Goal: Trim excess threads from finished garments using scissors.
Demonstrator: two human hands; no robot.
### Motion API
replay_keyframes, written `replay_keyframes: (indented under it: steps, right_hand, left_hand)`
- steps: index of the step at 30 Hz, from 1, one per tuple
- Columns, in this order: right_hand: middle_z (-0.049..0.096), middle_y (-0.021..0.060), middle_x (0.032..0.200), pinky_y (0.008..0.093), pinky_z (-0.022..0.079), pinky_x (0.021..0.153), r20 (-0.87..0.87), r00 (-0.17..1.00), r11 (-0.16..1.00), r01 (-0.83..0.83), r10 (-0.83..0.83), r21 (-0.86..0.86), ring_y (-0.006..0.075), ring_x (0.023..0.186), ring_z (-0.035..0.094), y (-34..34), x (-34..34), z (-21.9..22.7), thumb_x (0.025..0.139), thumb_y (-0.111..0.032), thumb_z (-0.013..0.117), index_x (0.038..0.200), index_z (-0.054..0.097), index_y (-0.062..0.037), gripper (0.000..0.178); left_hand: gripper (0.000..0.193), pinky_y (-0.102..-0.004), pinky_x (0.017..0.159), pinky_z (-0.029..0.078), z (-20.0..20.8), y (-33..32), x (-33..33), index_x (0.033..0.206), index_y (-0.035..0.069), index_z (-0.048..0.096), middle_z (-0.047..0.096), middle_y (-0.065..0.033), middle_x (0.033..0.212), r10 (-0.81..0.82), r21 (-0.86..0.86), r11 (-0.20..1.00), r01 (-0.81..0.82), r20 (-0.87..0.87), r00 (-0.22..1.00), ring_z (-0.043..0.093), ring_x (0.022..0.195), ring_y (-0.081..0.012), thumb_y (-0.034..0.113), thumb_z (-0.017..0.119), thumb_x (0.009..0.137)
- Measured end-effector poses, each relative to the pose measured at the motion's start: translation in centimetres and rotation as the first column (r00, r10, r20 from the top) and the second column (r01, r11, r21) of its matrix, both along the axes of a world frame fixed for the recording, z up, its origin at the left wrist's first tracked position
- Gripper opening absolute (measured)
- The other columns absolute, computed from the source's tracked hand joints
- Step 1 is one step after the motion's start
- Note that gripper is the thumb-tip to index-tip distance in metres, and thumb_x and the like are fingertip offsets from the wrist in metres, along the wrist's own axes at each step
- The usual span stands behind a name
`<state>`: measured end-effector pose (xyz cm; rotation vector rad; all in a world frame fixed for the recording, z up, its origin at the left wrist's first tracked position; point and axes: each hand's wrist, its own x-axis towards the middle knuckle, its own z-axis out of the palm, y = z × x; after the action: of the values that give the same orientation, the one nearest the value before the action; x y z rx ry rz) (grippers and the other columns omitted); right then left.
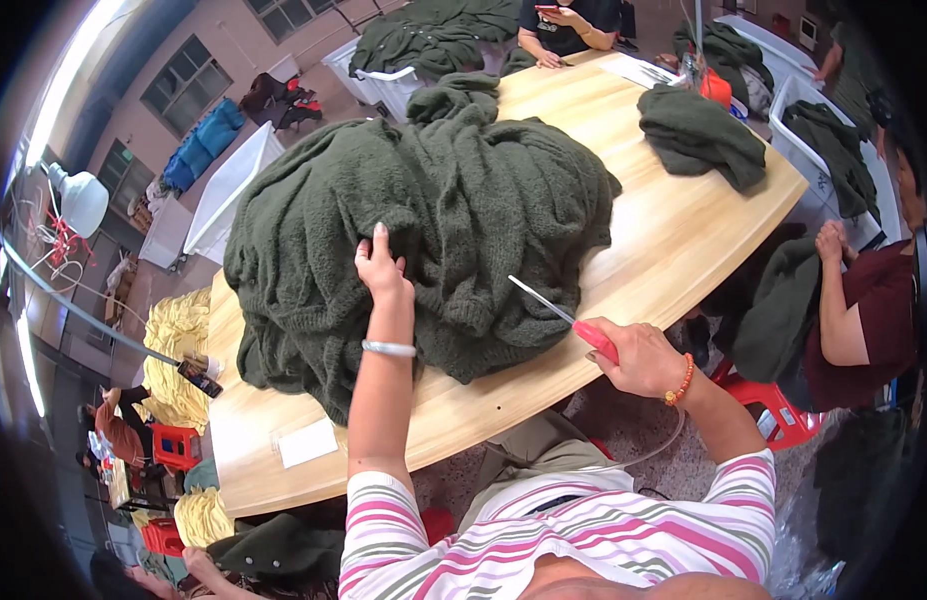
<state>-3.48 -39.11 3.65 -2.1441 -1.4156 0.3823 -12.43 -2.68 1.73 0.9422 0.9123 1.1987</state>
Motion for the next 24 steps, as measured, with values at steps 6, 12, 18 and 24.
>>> replay_keyframes:
  steps: [6, 12, 18, 24]
  right_hand:
    - [0.063, 0.0208, 0.072, 0.0496, 0.048, 0.067, -0.006, 1.000, 0.998, 0.001, 0.000, 0.056, 0.0418, 0.071, 0.061, -0.7, 0.5, -0.7, 0.083, -0.019, 0.060, 0.114, 0.052, -0.0094, 0.033]
    - [0.062, 0.0206, 0.072, 0.0492, 0.048, 0.067, -0.029, 0.998, 0.998, 0.051, -0.050, 0.038, 0.0415, 0.071, 0.061, -1.7, 1.8, -1.1, 0.083, -0.020, 0.061, 0.117, 0.051, -0.0096, 0.037]
    - [0.063, 0.0215, 0.081, 0.0456, 0.049, 0.069, -0.064, 0.992, 0.991, 0.109, -0.104, 0.080, 0.0413, 0.076, 0.061, -2.6, 3.2, -1.3, 0.082, -0.017, 0.063, 0.114, 0.052, -0.0033, 0.037]
    - [0.062, 0.0228, 0.084, 0.0439, 0.049, 0.070, -0.147, 0.978, 0.976, 0.169, -0.149, 0.139, 0.0417, 0.079, 0.060, -3.8, 4.1, -1.1, 0.083, -0.017, 0.062, 0.115, 0.052, -0.0025, 0.037]
  left_hand:
    - [0.031, -0.0298, 0.076, 0.045, 2.8, 5.7, 2.5, 0.106, 0.001, 0.059, 0.061, -0.0032, 0.096, -0.084, 0.075, 0.994, 0.074, 0.142, 0.986, 0.056, 0.084, -0.0133, 0.013, 0.072, 0.080]
    - [0.023, -0.0266, 0.074, 0.047, 7.2, 5.0, 7.2, 0.098, -0.003, 0.063, 0.062, -0.0052, 0.097, 0.099, 0.659, 0.752, 0.024, -0.148, 0.984, 0.057, 0.080, -0.0125, 0.011, 0.068, 0.080]
    - [0.012, -0.0368, 0.081, 0.048, 7.6, -7.3, 10.6, 0.082, -0.001, 0.058, 0.064, -0.0132, 0.096, -0.205, 0.705, -0.022, 0.709, -0.697, 0.687, 0.059, 0.095, -0.0287, -0.001, 0.060, 0.070]
    - [0.010, -0.0390, 0.087, 0.044, 3.3, -9.9, 4.7, 0.073, 0.004, 0.056, 0.060, -0.0112, 0.093, -0.009, 0.231, -0.343, 0.911, -0.970, 0.242, 0.055, 0.093, -0.0329, 0.008, 0.065, 0.073]
